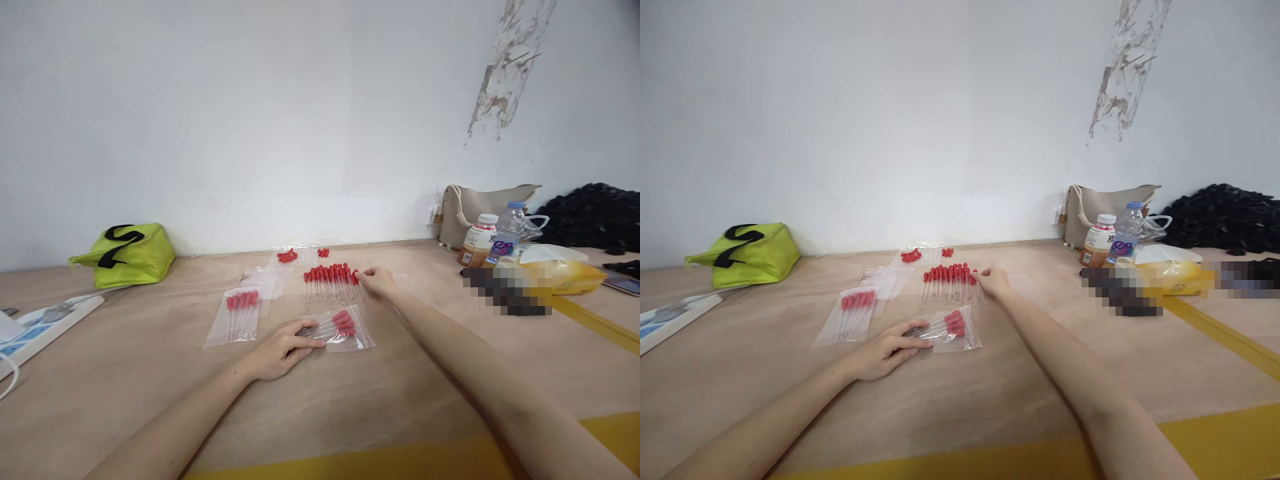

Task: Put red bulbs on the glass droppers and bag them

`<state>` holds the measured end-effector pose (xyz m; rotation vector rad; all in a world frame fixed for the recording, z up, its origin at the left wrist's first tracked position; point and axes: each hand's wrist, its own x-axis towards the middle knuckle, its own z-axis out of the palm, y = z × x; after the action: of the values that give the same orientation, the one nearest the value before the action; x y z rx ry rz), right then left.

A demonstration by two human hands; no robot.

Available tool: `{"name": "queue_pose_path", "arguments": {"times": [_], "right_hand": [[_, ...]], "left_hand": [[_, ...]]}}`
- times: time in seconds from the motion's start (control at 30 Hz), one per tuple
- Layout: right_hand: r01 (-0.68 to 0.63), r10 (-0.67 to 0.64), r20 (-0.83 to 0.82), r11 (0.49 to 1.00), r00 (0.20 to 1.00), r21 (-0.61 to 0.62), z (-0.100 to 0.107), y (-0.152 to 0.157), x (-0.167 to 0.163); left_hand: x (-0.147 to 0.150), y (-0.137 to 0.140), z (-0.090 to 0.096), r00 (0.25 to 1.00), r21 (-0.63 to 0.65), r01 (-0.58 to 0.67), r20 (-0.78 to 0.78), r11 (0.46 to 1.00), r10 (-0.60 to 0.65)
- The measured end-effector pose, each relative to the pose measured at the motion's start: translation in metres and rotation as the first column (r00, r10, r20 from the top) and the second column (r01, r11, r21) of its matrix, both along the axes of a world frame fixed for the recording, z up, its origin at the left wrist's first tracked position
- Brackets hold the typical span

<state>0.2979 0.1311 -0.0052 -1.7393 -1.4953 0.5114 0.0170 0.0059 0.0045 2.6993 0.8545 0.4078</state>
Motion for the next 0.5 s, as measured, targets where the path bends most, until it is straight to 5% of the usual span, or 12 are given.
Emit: {"name": "queue_pose_path", "arguments": {"times": [0.23, 0.5], "right_hand": [[0.1, -0.101, -0.013, 0.994, 0.995, -0.04, 0.001, 0.023, -0.015], [-0.009, 0.044, -0.25, 0.99, 0.967, 0.139, 0.013, -0.032, 0.007]], "left_hand": [[0.0, -0.001, 0.001, 1.0, 0.008, 0.012, 0.0, 1.0, -0.012], [-0.001, 0.0, -0.001, 1.0, 0.006, 0.001, 0.008, 1.0, -0.001]]}}
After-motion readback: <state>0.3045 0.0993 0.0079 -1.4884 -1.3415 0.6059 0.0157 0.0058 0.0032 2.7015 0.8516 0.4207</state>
